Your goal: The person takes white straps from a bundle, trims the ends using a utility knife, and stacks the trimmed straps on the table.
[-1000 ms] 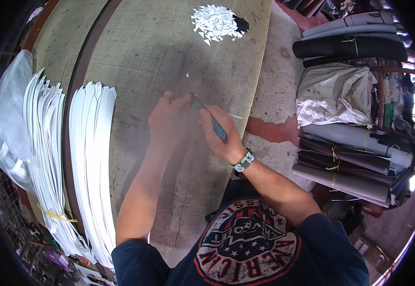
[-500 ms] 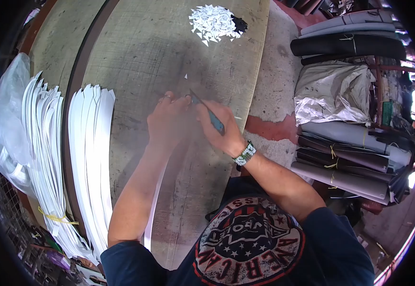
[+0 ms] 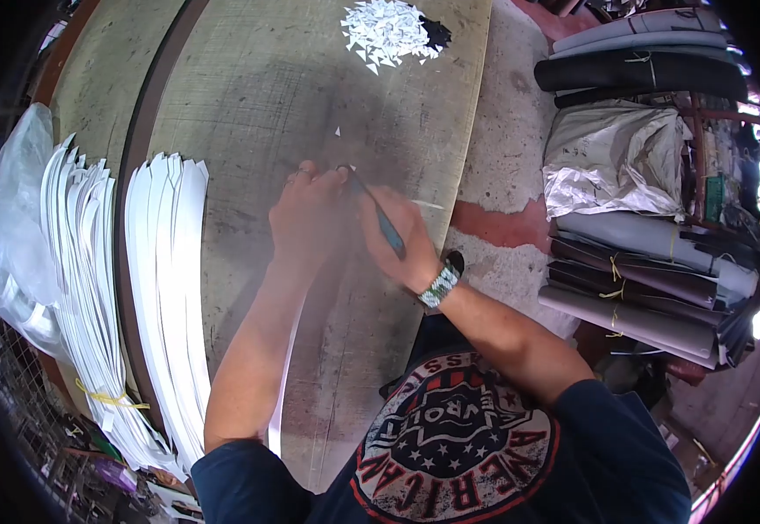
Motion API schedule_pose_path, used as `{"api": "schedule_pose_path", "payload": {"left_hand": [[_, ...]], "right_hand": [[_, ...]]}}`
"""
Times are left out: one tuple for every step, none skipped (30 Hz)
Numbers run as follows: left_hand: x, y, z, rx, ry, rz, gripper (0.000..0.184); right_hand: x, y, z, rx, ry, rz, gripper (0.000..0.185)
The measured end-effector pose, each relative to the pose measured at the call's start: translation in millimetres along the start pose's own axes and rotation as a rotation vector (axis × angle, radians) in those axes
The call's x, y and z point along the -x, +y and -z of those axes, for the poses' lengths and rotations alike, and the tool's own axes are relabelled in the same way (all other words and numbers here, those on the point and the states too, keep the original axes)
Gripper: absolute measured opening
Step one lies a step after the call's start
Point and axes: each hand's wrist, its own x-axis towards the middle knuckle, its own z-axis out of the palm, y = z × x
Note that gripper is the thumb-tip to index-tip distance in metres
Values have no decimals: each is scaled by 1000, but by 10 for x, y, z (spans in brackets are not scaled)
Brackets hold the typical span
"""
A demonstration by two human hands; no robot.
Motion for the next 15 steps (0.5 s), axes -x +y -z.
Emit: {"api": "schedule_pose_path", "payload": {"left_hand": [[0, -7, -7, 0, -16, 13, 24], [-5, -11, -8, 3, -34, 19, 23], [-26, 0, -4, 4, -44, 23, 23], [-23, 4, -25, 7, -32, 17, 23], [-20, 5, -37, 8, -15, 14, 23], [-16, -14, -45, 9, 0, 18, 23], [-5, -40, -58, 2, 1, 21, 23], [-1, -10, -35, -3, -4, 23, 23], [-1, 9, -29, -7, -10, 21, 23], [-3, 1, -32, -3, -13, 22, 23], [-2, -4, -30, 3, -18, 20, 23], [0, 8, -21, 11, -23, 14, 24], [4, 13, -38, 5, -20, 7, 24], [-9, 9, -54, -2, -7, 3, 24], [-11, -11, -61, -12, 5, 6, 25]], "right_hand": [[-21, 24, -10, -4, 19, 26, 16], [19, 4, 15, -21, 7, 5, 16], [26, -23, 49, -38, -4, -8, 16], [18, -49, 75, -55, -16, -16, 17], [41, -75, 90, -43, -15, -30, 17], [117, -101, 90, -33, -20, -46, 17], [169, -103, 73, -25, -30, -67, 17], [154, -70, 30, -9, -13, -43, 17], [112, -22, -17, 9, 7, -19, 17], [95, 5, -32, 29, 29, 6, 17], [121, 1, -7, 19, 12, 4, 16], [148, -17, 33, 10, -1, 3, 16], [145, -36, 71, 3, -12, 9, 16], [146, -34, 73, 24, -11, -8, 16], [197, -16, 38, 42, -16, -26, 16]]}}
